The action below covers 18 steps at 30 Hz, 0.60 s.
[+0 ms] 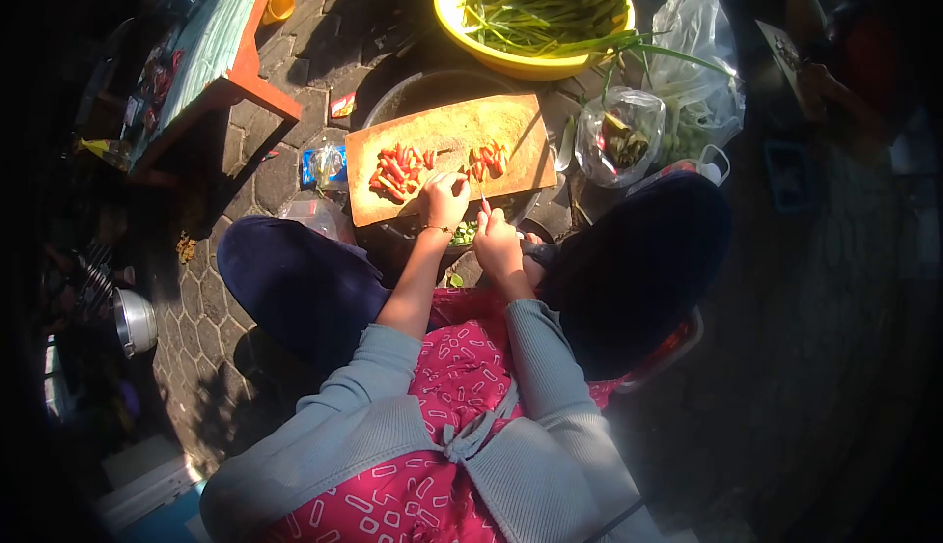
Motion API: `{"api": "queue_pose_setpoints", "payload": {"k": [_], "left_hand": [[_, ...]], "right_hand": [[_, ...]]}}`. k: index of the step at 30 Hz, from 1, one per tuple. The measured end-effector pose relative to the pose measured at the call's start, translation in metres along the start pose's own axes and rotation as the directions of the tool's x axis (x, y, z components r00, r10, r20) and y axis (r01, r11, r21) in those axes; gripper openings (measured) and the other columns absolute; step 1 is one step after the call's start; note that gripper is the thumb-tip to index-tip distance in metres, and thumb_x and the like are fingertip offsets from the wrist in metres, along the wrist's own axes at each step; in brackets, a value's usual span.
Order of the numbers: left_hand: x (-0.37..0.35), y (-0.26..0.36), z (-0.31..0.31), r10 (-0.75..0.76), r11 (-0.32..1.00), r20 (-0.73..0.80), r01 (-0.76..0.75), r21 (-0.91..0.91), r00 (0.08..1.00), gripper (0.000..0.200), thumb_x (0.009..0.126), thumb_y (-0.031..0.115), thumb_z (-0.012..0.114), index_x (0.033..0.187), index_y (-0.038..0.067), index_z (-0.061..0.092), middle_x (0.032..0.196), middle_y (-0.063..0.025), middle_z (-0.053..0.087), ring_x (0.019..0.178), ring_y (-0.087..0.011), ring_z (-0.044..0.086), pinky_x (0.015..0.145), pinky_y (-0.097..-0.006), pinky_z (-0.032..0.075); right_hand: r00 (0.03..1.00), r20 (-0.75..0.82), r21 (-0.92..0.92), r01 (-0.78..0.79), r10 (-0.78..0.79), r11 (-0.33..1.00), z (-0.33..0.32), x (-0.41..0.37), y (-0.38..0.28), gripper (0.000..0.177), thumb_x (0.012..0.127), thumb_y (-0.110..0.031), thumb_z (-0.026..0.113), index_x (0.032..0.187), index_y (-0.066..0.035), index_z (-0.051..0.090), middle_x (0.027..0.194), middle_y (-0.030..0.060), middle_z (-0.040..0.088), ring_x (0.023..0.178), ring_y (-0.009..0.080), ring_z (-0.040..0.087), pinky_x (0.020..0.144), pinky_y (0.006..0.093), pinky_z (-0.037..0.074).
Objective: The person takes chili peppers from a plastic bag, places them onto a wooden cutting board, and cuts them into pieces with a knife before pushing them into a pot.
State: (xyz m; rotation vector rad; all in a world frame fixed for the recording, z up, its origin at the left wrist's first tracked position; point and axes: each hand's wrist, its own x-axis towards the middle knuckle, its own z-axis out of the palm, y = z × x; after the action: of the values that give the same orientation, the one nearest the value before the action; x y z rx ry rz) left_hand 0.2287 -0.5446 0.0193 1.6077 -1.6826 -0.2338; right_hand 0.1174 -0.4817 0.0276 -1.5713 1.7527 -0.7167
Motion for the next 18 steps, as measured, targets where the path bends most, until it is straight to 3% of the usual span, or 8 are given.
{"api": "queue_pose_setpoints", "payload": {"k": [4,9,12,14,18], "left_hand": [[-0.003,-0.006,0.003,-0.05,0.999,0.03,0.05,0.0,0.998,0.005,0.067,0.008,0.059,0.069,0.005,0.06,0.072,-0.0108,0.059,0.07,-0.029,0.056,0.063,-0.0349,0.044],[-0.007,-0.01,0.009,-0.186,0.982,0.066,0.186,-0.005,0.98,0.005,0.068,0.01,0.059,0.071,0.007,0.062,0.073,-0.0096,0.06,0.07,-0.0282,0.057,0.062,-0.0352,0.045],[-0.011,-0.017,0.016,-0.241,0.963,0.041,0.244,-0.117,0.97,0.006,0.069,0.011,0.058,0.073,0.008,0.063,0.074,-0.0092,0.061,0.071,-0.0278,0.058,0.061,-0.0347,0.045],[-0.011,-0.019,0.016,-0.269,0.96,0.079,0.274,-0.063,0.96,0.009,0.071,0.009,0.061,0.079,0.007,0.064,0.075,-0.0084,0.063,0.068,-0.0199,0.061,0.061,-0.028,0.047],[-0.009,-0.011,0.011,-0.361,0.926,0.095,0.369,-0.082,0.928,0.008,0.071,0.01,0.062,0.079,0.008,0.064,0.07,-0.0076,0.063,0.061,-0.0176,0.059,0.057,-0.0272,0.045]], "right_hand": [[0.996,-0.034,-0.074,0.082,-0.085,0.994,-0.007,-0.005,-0.009,0.022,0.087,-0.021,0.041,0.081,0.0,0.04,0.059,0.0271,0.052,0.059,0.0436,0.053,0.054,0.0496,0.04],[0.998,0.037,-0.1,0.05,-0.047,0.994,-0.004,-0.006,-0.006,0.025,0.087,-0.026,0.04,0.084,-0.001,0.04,0.066,0.0273,0.055,0.063,0.0442,0.054,0.057,0.051,0.042],[0.999,0.045,-0.127,0.036,-0.03,0.991,0.0,-0.007,-0.002,0.025,0.087,-0.025,0.04,0.084,0.0,0.04,0.066,0.0267,0.055,0.063,0.0432,0.054,0.057,0.05,0.043],[0.996,0.028,-0.111,0.087,-0.084,0.99,0.004,-0.006,0.0,0.025,0.087,-0.025,0.04,0.083,0.0,0.041,0.066,0.0263,0.055,0.064,0.0424,0.055,0.057,0.049,0.043],[0.995,0.057,-0.13,0.089,-0.083,0.987,0.007,-0.005,0.002,0.025,0.087,-0.024,0.04,0.082,0.0,0.041,0.066,0.0259,0.056,0.064,0.0418,0.055,0.057,0.0485,0.044]]}}
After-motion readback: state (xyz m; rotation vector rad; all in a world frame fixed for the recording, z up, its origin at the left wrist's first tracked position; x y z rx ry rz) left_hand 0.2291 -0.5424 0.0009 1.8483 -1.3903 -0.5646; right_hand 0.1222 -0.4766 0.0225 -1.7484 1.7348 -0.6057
